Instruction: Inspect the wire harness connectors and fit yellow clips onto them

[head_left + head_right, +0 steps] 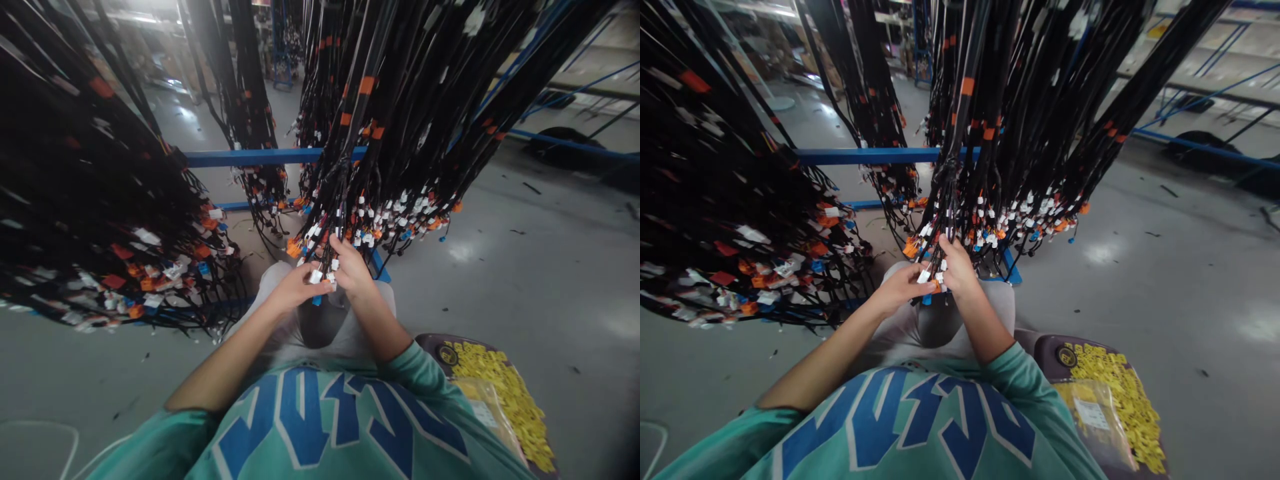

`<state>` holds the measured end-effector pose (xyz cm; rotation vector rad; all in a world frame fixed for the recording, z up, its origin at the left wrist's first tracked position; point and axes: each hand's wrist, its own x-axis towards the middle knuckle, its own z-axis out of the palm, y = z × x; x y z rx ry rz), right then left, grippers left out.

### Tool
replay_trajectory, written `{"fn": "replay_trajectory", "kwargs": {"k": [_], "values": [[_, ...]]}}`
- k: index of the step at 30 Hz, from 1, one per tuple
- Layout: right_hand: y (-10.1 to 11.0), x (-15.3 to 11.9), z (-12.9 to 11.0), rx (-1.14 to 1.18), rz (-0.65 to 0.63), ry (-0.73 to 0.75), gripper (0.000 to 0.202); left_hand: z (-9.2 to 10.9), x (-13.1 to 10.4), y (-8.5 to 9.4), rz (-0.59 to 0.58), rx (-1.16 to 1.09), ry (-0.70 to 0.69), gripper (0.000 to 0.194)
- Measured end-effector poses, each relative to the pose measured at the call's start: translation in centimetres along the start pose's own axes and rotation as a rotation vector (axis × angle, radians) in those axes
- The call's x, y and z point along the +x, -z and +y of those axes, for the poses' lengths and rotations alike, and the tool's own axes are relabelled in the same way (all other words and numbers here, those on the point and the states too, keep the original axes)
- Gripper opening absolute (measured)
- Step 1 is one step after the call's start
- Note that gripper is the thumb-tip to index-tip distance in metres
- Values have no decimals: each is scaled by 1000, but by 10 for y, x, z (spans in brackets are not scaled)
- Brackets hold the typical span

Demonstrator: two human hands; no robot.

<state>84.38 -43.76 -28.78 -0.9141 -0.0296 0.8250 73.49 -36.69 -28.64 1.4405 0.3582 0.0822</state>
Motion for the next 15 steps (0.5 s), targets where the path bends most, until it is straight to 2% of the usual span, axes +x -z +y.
{"fn": "replay_trajectory", "kwargs": {"k": [3,6,9,15], "values": [[2,1,2,-12,-43,28,23,-2,11,4,82,218,-29,25],[6,2,2,-34,-91,20,23,-7,18,6,179,320,-31,17],[9,2,1,-40,-132,2,22,-10,21,5,224,336,-31,14],[12,0,0,-28,-196,-13,19,-10,23,7,219,295,-72,5]]}}
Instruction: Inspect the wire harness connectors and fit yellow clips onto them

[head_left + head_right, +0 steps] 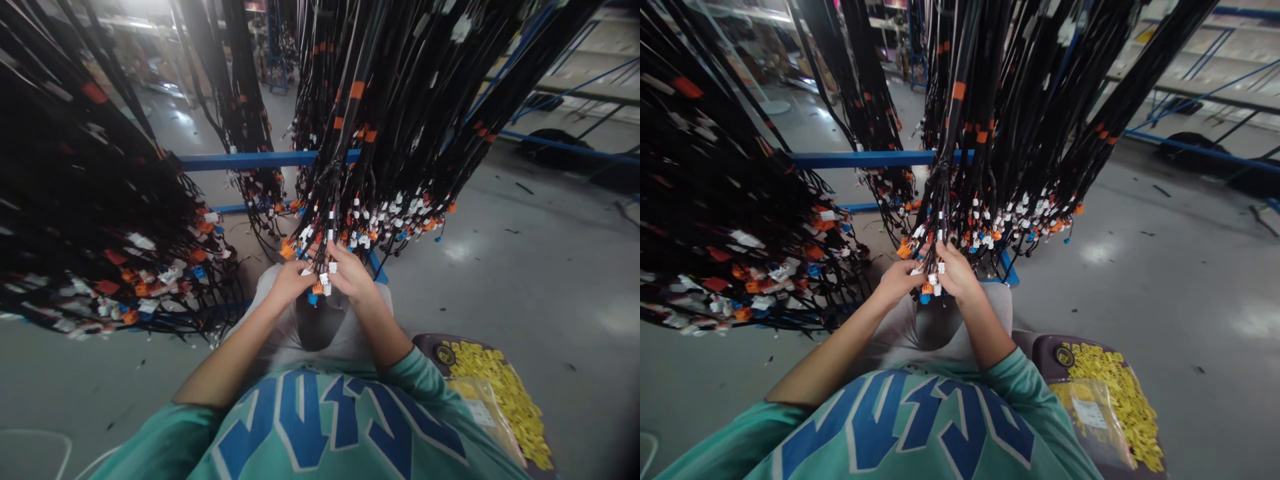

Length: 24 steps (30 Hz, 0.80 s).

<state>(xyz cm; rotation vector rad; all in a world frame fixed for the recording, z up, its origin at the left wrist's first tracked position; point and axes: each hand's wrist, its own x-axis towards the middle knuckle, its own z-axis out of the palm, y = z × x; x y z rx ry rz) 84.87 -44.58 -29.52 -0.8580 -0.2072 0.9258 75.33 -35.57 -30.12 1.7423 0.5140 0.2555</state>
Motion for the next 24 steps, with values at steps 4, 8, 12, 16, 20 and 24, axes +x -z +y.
{"fn": "replay_trajectory", "kwargs": {"k": [4,8,12,16,20,24], "values": [[0,-2,-1,-4,-35,-21,17,1,0,0,34,-25,-4,6],[-2,-4,-2,9,-27,-23,16,-2,-1,-3,35,-59,19,15],[-4,-7,-3,-11,-5,-20,16,-9,2,-5,45,-52,-8,13],[2,-8,-6,-41,-26,-30,20,-2,0,0,26,-124,20,11],[13,-7,-10,-87,-43,-17,21,18,-7,12,-132,-434,227,15],[14,-3,-14,-142,-64,-1,22,29,-8,20,-384,-574,268,21]]}}
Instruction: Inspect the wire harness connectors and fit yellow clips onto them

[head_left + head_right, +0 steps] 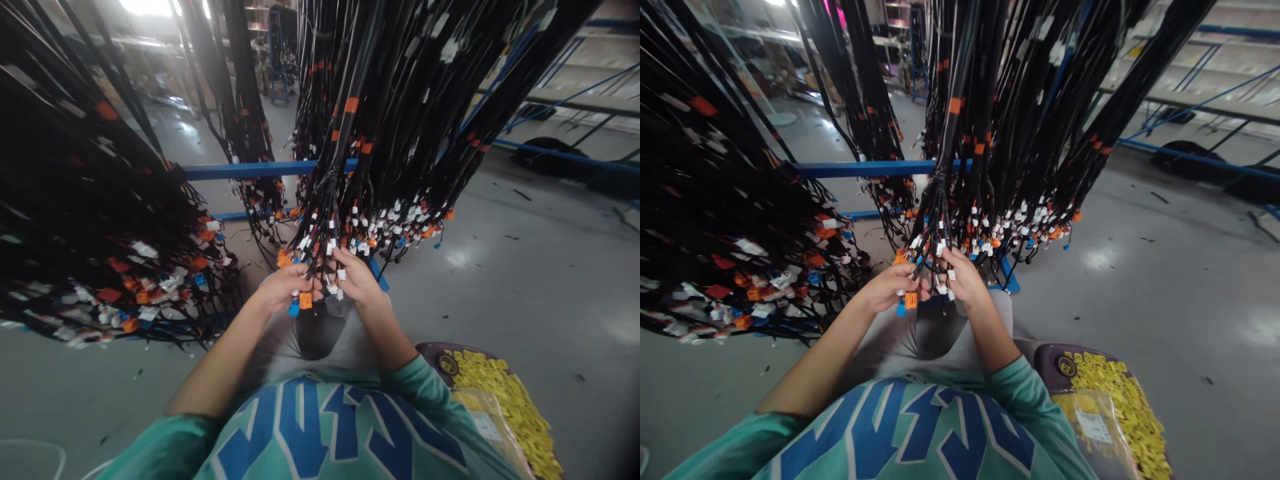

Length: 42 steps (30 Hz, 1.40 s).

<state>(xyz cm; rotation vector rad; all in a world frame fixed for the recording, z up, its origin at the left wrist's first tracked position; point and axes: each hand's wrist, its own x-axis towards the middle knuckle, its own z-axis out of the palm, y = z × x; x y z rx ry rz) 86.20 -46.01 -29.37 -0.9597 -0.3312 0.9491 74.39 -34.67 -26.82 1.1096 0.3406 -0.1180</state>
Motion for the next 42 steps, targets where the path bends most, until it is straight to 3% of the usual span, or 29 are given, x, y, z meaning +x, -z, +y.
{"fn": "replay_trajectory", "kwargs": {"k": [4,8,12,15,18,23,27,30,36,42], "values": [[-10,1,-7,-52,-1,69,26,2,3,-2,-131,72,69,22],[-16,0,-11,-155,33,126,26,3,7,-8,-99,193,120,29],[-15,0,-9,-143,86,121,22,1,13,-14,-24,231,37,23],[-15,-1,-10,-107,86,113,22,-3,17,-15,47,166,-67,25],[-15,-2,-13,-98,53,75,24,-3,19,-14,28,6,-94,31],[-12,-2,-16,-131,46,67,23,7,24,-13,-70,-245,24,34],[-7,-3,-16,-141,41,67,23,13,29,-12,-124,-242,121,28],[-7,-4,-14,-156,42,101,22,14,29,-13,-127,-249,118,25],[-10,-7,-13,-140,42,119,27,15,21,-26,40,-226,37,18],[-5,-8,-10,-228,67,135,30,16,13,-38,291,5,-290,25]]}}
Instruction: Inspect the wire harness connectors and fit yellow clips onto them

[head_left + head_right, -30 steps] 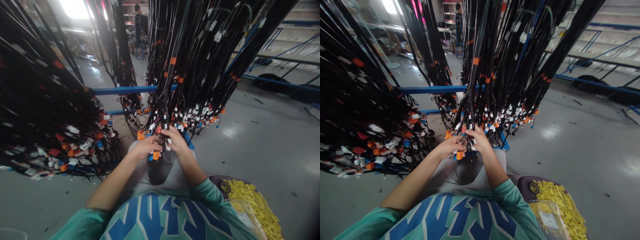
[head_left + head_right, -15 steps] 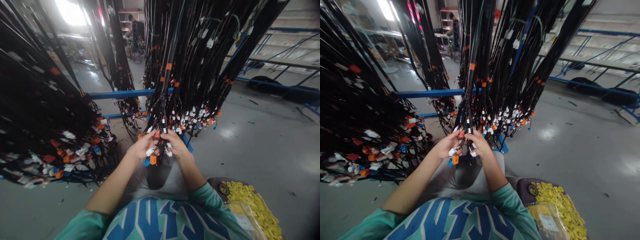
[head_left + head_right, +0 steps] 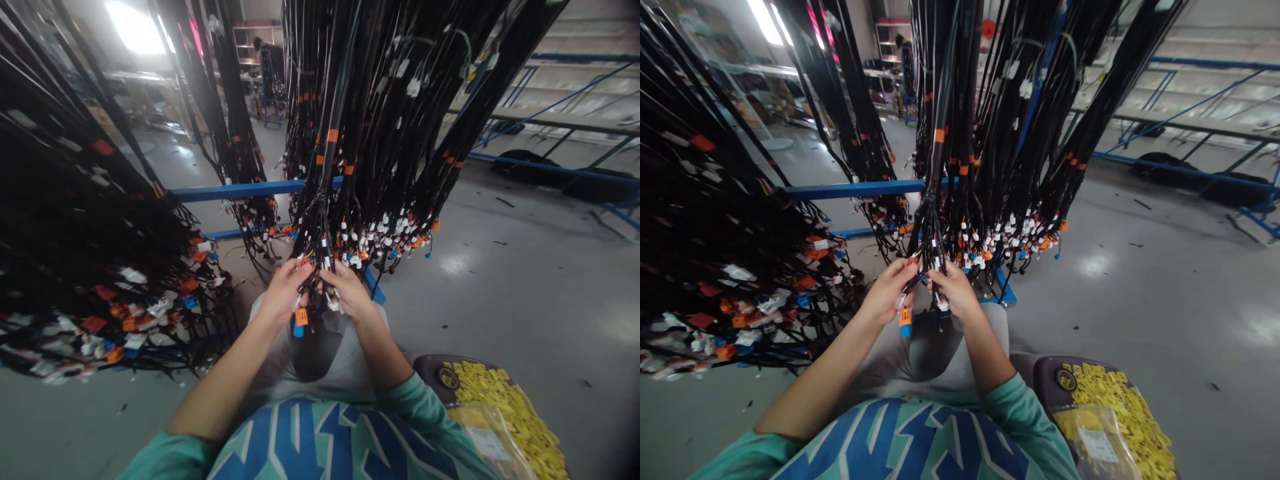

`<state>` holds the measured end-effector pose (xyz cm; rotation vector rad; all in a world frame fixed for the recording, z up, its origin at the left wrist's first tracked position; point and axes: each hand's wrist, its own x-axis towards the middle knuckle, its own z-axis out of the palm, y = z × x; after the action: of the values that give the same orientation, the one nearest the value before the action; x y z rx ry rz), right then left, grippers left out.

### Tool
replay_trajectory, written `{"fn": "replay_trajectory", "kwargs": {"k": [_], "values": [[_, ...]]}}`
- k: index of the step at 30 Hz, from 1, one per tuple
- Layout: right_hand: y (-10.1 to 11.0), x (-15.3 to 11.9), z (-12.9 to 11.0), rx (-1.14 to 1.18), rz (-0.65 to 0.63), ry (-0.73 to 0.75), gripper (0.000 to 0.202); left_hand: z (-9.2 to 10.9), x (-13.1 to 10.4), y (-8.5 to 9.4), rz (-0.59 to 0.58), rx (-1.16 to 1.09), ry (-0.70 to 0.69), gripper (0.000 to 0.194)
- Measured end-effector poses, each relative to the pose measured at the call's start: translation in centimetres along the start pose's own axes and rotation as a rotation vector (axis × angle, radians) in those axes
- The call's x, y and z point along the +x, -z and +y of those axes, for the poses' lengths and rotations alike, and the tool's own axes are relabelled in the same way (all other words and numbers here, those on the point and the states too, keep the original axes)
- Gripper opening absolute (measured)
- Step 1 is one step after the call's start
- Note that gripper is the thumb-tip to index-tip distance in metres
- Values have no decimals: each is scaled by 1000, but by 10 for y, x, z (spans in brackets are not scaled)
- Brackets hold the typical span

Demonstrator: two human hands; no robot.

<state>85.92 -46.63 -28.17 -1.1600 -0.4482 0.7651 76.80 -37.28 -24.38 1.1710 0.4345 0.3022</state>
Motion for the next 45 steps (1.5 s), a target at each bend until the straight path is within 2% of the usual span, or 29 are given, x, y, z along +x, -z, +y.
{"fn": "replay_trajectory", "kwargs": {"k": [3,6,8,11,14,18,24,28,32,35,38,41,45], "values": [[7,2,6,-231,100,113,30,2,1,1,86,288,-212,20],[14,0,4,-619,348,418,38,6,3,3,167,695,-383,15],[15,-2,-4,-817,418,639,37,12,3,3,219,965,-449,15],[11,-4,-20,-964,253,851,32,25,0,-1,220,1237,-496,17],[3,-1,-29,-972,118,909,29,34,-4,-6,174,1309,-573,19],[-5,7,-24,-798,221,913,22,32,0,-8,115,1094,-656,26],[-6,3,-16,-596,313,806,17,20,11,-13,-36,574,-529,24],[-3,-1,-19,-536,321,699,16,18,11,-21,-78,361,-358,24],[-1,-1,-21,-488,313,661,18,23,12,-27,-138,-27,-78,24],[0,2,-19,-527,259,666,20,30,13,-31,-127,-289,152,23],[2,6,-15,-601,198,677,23,39,13,-35,-36,-488,296,24],[3,9,-13,-672,189,687,25,44,13,-39,58,-609,383,26],[3,11,-10,-708,202,680,27,44,15,-40,87,-721,416,27]]}}
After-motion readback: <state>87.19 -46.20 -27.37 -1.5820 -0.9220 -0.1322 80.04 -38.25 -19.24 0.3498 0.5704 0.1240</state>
